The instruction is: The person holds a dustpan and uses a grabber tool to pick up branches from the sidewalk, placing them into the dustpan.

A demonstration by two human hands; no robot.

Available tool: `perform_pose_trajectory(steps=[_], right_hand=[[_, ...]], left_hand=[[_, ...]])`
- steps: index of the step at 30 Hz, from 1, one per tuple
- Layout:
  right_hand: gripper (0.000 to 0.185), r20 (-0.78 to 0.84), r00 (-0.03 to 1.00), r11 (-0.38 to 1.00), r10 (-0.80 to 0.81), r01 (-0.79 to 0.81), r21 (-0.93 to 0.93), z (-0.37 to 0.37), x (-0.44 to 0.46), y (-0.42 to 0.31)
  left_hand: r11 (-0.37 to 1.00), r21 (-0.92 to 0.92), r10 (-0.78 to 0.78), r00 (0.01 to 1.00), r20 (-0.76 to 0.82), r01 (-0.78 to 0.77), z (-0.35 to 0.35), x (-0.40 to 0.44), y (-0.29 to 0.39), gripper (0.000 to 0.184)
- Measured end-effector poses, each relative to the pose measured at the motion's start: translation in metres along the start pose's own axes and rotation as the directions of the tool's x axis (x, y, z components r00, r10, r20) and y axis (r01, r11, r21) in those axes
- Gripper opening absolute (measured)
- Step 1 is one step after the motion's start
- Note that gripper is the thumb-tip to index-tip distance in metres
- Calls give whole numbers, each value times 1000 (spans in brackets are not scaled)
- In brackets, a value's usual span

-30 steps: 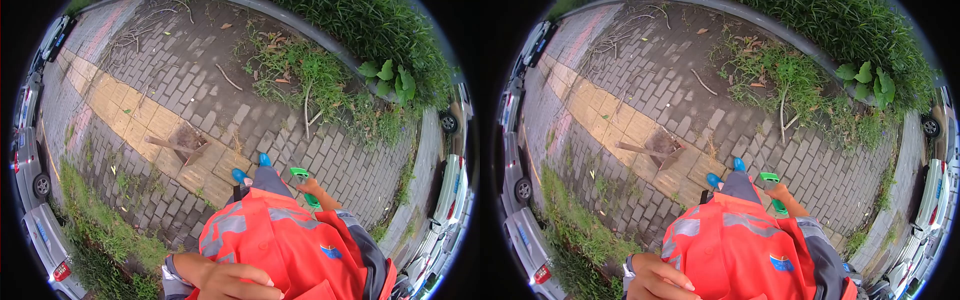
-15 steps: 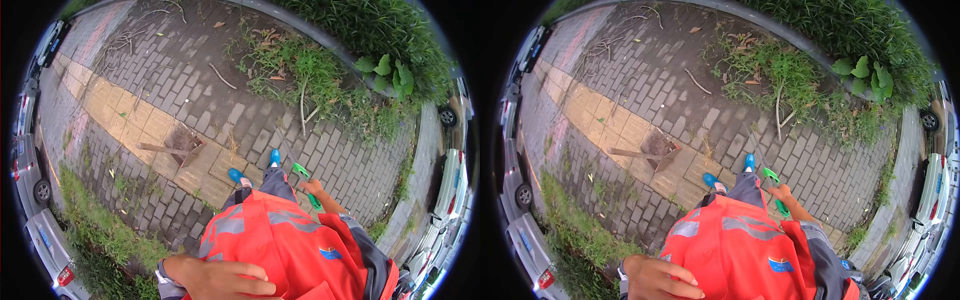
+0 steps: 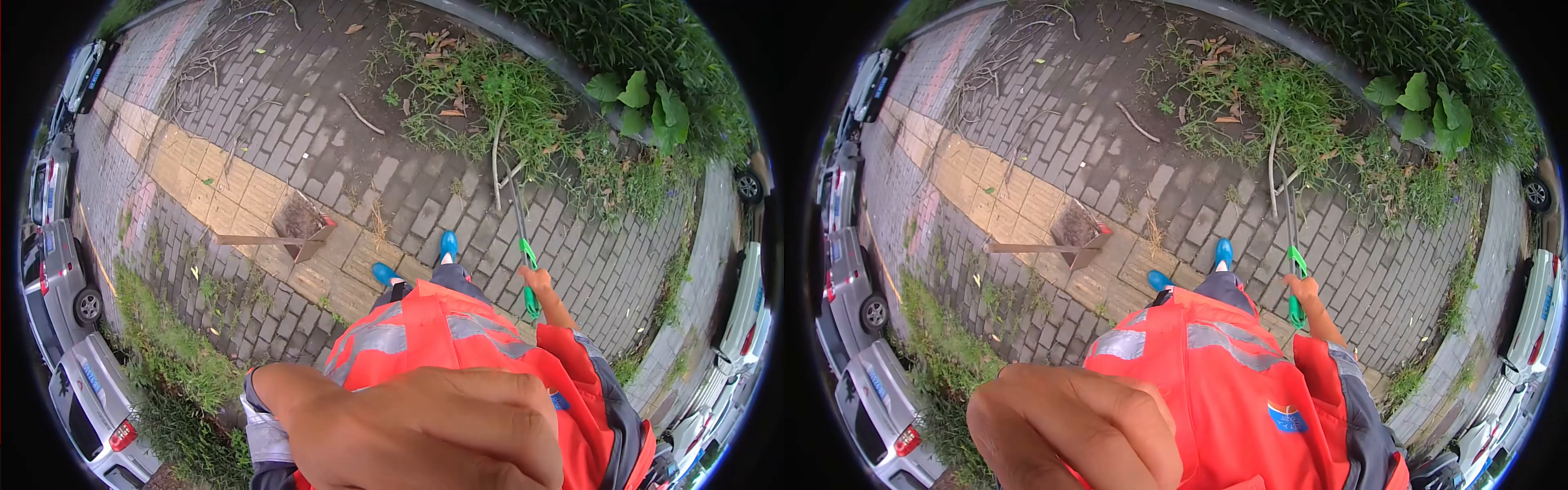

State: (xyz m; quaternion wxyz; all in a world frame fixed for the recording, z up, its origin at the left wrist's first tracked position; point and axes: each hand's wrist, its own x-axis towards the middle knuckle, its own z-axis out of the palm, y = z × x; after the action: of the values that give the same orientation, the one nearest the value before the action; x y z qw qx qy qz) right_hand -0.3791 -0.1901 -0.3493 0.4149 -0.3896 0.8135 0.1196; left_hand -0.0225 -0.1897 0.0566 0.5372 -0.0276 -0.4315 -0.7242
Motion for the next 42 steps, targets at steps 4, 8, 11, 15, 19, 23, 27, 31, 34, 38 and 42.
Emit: perform_pose_trajectory(steps=[4,8,11,15,19,23,27,31,34,38,42], right_hand=[[63,-39,999,999,-9,7,-53,-20,42,11],[63,-22,1000,1000,4,-4,1,-32,75,5],[59,-8,1000,999,18,-18,-44,-35,94,-3],[52,24,998,997,-56,57,-43,-45,84,-12],[41,64,996,992,-58,50,118,-45,115,16],[25,194,981,901,13,-96,424,-68,80,29],[25,266,964,864,-5,-130,487,-100,20,21],[24,330,941,919,-72,-66,388,-124,-24,0],[24,296,931,973,-212,172,155,-119,-23,-12],[22,355,846,893,-398,446,-60,-112,-25,-65],[22,467,720,763,-513,632,-137,-88,-37,-144]], left_hand=[[833,416,437,895,-91,-365,21,49,-27,10],[735,533,620,733,-279,-419,52,76,-71,13],[756,482,642,642,-419,-442,47,99,-81,24],[761,541,534,818,-211,-357,30,98,-85,22],[874,479,283,891,-355,-86,11,84,-84,37],[926,328,-18,890,-455,186,-18,54,-77,55],[791,333,47,492,-869,513,-88,-27,-85,46],[799,210,146,157,-977,563,-144,-135,-90,30],[858,135,182,-50,-982,495,-162,-208,-88,25],[882,100,234,-245,-941,461,-165,-268,-77,22],[896,110,294,-388,-874,431,-167,-320,-47,22]])
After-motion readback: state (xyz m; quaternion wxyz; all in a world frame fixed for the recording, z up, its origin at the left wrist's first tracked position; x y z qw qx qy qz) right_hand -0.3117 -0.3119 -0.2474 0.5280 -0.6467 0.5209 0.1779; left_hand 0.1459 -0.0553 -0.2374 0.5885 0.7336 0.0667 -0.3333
